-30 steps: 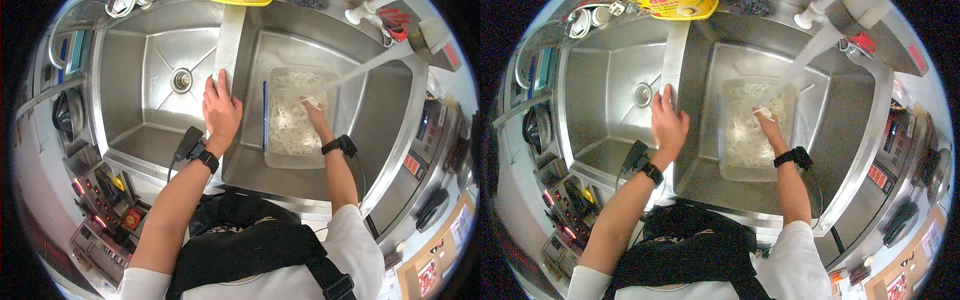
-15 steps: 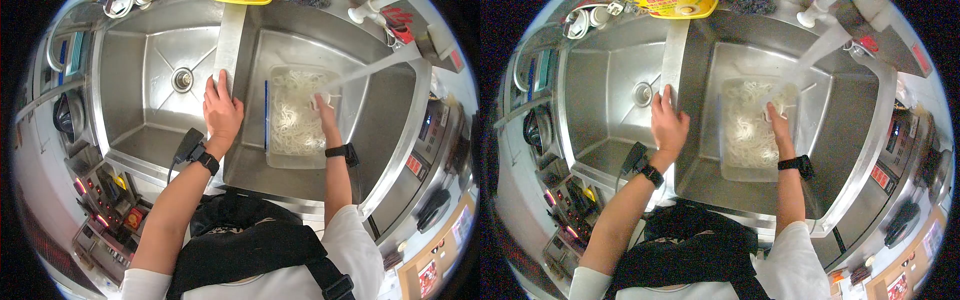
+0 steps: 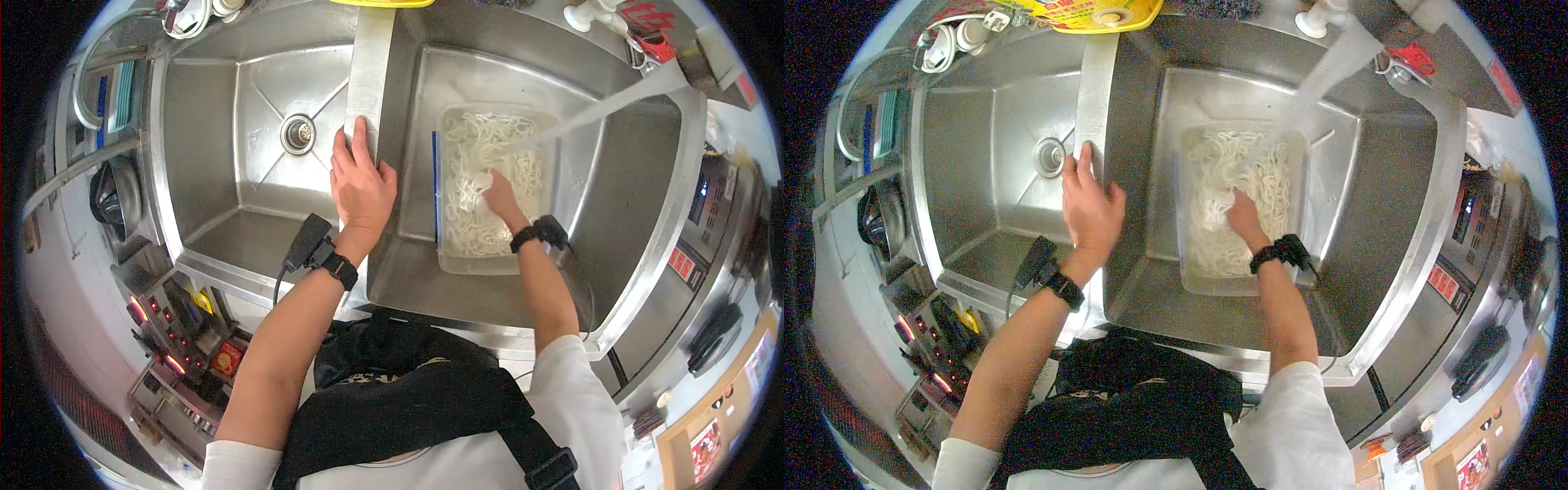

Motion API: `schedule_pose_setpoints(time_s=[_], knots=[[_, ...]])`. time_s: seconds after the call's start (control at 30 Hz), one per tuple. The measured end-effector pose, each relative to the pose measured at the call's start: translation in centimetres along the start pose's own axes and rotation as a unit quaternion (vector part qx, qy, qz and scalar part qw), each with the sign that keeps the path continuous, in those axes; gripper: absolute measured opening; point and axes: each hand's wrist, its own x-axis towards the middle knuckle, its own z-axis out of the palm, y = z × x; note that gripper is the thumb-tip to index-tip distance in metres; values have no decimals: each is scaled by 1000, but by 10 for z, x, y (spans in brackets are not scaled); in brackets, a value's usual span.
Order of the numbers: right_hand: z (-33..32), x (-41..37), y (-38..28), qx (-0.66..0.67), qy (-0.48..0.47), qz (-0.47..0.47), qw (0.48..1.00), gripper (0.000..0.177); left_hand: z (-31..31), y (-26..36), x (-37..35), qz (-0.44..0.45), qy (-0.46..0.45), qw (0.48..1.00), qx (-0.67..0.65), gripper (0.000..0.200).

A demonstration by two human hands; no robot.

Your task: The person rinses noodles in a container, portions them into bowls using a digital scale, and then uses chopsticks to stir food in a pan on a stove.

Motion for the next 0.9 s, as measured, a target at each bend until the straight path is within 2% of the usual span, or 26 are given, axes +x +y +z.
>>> schedule_pose_setpoints(time_s=[0.03,0.07,0.13,0.17,0.2,0.27,0.3,0.33,0.37,0.4,0.47,0.5,0.57,0.6,0.67,0.7,0.73,0.8,0.83,0.87,0.9], knots=[[-19,3,-10,52,7,11,999,27,0,0,0,2,0,1000,2,69],[-38,4,-19,49,5,11,999,27,0,0,-1,2,-2,1000,4,69],[-71,5,-37,95,-90,94,987,26,-2,1,-1,-4,-8,1000,-1,69],[-81,7,-41,141,-69,144,977,27,-3,1,-1,-6,-13,1000,-4,69],[-82,11,-27,141,-70,144,977,27,-2,0,-1,-7,-13,1000,-4,69],[-74,25,16,20,-79,250,965,34,-1,0,-1,0,2,1000,5,68],[-64,28,23,19,-80,250,965,34,-1,0,0,-2,2,1000,5,68],[-56,30,25,-46,53,165,984,38,-2,1,-1,-4,-2,1000,-2,68],[-49,30,27,-109,184,76,974,44,-3,1,-1,-7,-6,1000,-8,67],[-39,25,8,-109,183,75,974,44,-3,1,-2,-8,-6,1000,-8,67],[-21,6,-48,-297,-19,78,952,58,0,1,-1,-13,-7,1000,3,68],[-22,-1,-51,-296,-18,78,952,58,0,1,0,-12,-6,1000,3,68],[-23,-10,-54,-268,-177,13,947,62,0,1,0,-12,-5,1000,8,68],[-23,-12,-47,-268,-177,13,947,62,-1,1,0,-12,-5,1000,8,68],[-19,-17,-23,-243,-101,96,960,66,-3,2,0,-22,-19,1000,-4,69],[-20,-24,-38,-274,-51,149,949,63,-3,1,-1,-24,-20,1000,-2,69],[-7,-32,-31,-274,-51,148,949,63,-2,0,0,-22,-18,1000,2,69],[49,-52,19,-390,25,116,913,57,0,0,0,-20,-15,1000,4,69],[66,-56,46,-255,-50,129,957,57,-1,0,-1,-22,-13,1000,4,69],[57,-48,44,-257,-46,130,956,57,-1,1,0,-23,-10,1000,3,69],[39,-37,36,-79,-141,117,980,59,-1,1,0,-20,-6,1000,0,69]])
